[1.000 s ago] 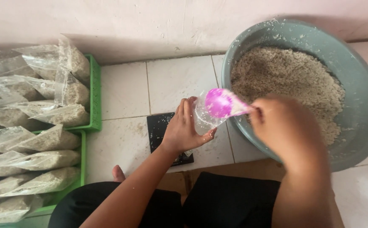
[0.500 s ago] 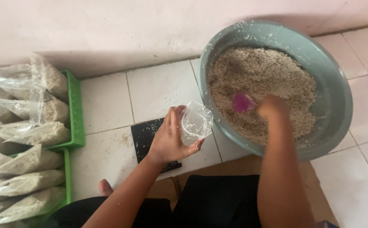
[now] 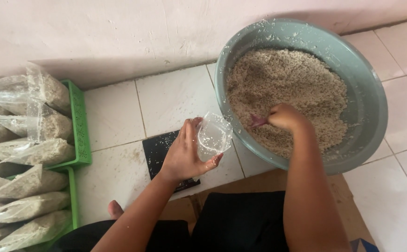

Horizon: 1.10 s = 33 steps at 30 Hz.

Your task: The person scoops grains from a large basin into small plastic bags using a pink scoop, weighs each bag on a digital scale, and places the filled bags into a green tray.

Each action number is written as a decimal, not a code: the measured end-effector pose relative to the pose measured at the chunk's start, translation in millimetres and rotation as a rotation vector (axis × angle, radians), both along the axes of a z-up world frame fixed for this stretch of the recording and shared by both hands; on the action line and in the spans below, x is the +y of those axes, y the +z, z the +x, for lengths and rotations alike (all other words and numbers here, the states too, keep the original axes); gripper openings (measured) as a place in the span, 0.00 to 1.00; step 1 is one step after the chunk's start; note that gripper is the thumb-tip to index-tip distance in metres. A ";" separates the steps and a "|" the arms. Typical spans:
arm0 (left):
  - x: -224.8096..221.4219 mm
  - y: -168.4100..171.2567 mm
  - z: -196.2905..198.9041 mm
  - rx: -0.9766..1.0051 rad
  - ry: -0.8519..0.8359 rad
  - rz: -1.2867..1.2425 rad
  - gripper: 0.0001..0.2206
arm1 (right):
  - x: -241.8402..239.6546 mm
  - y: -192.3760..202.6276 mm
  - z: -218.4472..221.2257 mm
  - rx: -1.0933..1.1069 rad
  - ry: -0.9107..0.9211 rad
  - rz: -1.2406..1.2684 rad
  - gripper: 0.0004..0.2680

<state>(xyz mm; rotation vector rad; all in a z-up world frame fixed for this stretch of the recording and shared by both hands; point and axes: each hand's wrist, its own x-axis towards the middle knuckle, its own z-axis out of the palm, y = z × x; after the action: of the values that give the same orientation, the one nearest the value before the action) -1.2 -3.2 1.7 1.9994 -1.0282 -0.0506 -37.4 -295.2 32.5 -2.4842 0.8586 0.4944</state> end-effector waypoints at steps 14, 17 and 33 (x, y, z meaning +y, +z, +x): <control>-1.4 -3.7 2.3 0.059 -0.024 0.110 0.41 | -51.0 24.3 -38.0 -0.307 -0.133 0.079 0.12; -1.6 -2.6 -0.4 0.088 -0.019 0.139 0.41 | -54.7 31.1 -44.8 -0.372 -0.112 0.061 0.11; 0.3 -11.8 -3.0 -0.099 0.001 0.014 0.40 | 9.3 98.8 -29.2 -0.380 0.335 0.034 0.18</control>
<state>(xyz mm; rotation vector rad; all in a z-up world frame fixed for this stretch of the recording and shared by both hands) -4.2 -2.9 -10.2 2.0322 -1.0918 0.0424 -66.7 -285.8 131.2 -2.5801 0.2863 0.1287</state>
